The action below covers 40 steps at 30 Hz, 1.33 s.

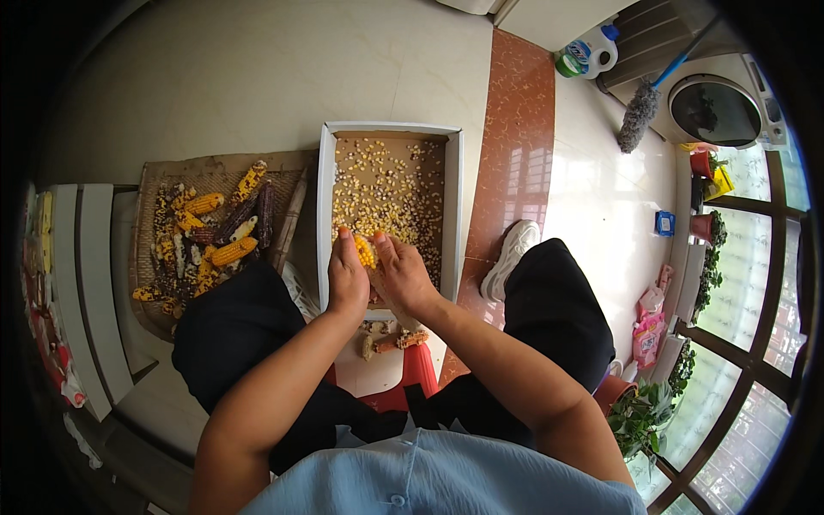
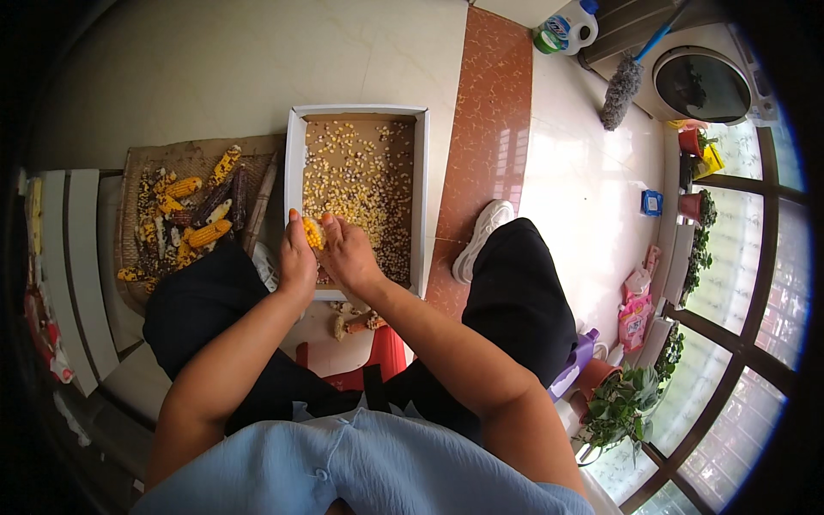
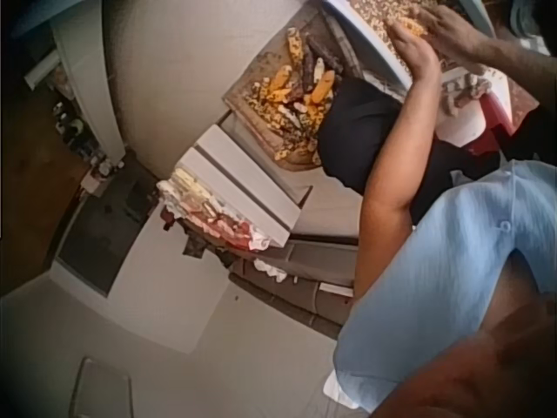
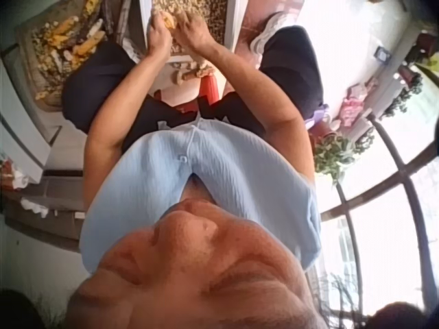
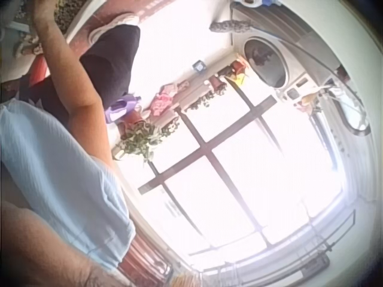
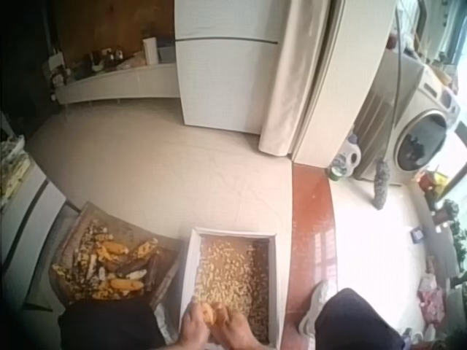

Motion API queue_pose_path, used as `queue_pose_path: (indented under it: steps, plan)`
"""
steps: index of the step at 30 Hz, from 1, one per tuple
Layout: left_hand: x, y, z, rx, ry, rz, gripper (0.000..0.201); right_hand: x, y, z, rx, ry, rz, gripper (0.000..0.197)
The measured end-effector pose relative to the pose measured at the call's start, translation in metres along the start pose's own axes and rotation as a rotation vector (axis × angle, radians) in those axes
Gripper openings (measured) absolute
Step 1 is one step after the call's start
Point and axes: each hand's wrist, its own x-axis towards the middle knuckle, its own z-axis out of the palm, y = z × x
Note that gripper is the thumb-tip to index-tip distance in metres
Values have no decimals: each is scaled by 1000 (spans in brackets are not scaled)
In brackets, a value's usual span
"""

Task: The person sits on a low stool and removes kernels from a corn cob by hand, dropping them into a white box. The person rotates the cob and continues shucking until the cob is mostly bare.

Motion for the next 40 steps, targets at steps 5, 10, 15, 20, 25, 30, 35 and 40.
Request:
queue_pose_path:
  steps: [5,10,15,20,25,30,35,40]
  plan:
    - [-11,25,2,154,-4,86,53,2,-11,-2,244,-98,61,48]
    - [-12,20,3,48,-26,88,49,-4,-12,5,252,-106,48,47]
    - [-15,22,2,100,-16,140,48,-9,-20,4,231,-27,101,45]
    - [-12,25,1,-11,-7,57,54,-3,-11,-1,186,-55,75,47]
    - [-8,21,-2,-129,-43,-50,66,-4,-17,6,220,-80,47,51]
    - [-7,23,-1,-53,38,-2,63,-3,-8,7,307,-71,77,52]
    - [2,9,-5,-74,26,1,61,-8,-20,1,379,-223,128,47]
    - [-4,32,-11,-127,-182,-73,62,-12,-24,-5,180,-259,166,44]
